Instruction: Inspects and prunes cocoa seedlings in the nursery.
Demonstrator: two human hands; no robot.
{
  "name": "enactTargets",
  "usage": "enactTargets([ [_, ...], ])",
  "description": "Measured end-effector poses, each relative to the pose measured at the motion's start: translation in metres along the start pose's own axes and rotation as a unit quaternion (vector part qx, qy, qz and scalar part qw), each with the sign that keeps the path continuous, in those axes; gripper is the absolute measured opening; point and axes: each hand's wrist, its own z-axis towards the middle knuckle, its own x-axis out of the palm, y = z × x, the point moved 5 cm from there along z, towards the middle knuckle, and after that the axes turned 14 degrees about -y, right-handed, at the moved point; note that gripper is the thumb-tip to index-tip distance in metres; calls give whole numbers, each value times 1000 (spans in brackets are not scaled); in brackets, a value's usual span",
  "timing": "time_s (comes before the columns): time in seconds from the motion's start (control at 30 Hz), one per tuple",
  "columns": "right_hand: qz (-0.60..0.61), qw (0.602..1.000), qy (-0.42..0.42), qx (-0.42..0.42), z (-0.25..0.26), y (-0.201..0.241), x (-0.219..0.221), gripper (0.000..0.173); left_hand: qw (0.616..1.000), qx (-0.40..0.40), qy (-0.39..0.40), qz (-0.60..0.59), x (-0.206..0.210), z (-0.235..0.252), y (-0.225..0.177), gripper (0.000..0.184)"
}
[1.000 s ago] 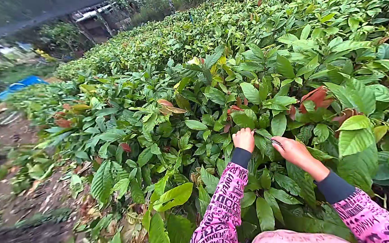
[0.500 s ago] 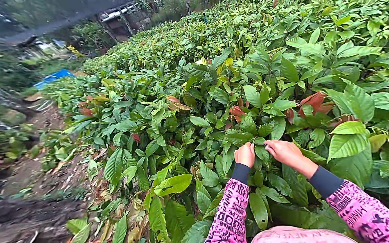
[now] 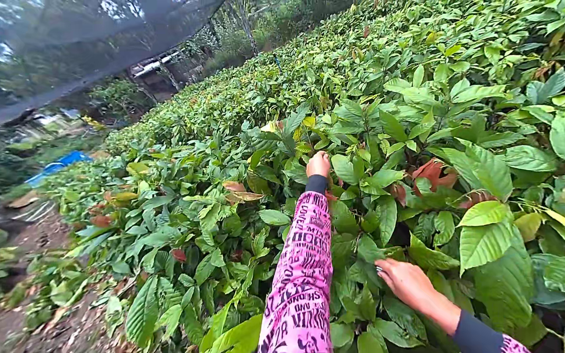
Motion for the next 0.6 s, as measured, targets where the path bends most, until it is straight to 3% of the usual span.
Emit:
enactTargets([
  [0.1,11,1000,-10,9,-3,-3,7,37,995,-22,62,80,57,35,7,41],
  [0.2,19,1000,-15,14,-4,-7,9,36,978,-63,103,172,84,34,25,45],
  [0.3,17,1000,-18,16,-5,-11,5,35,974,-89,87,191,91,18,49,43],
  [0.43,23,999,-20,17,2,-16,-16,36,968,-116,84,207,81,-6,86,55],
  [0.6,86,995,-48,17,18,-26,-56,36,960,-170,129,181,69,-39,137,41],
])
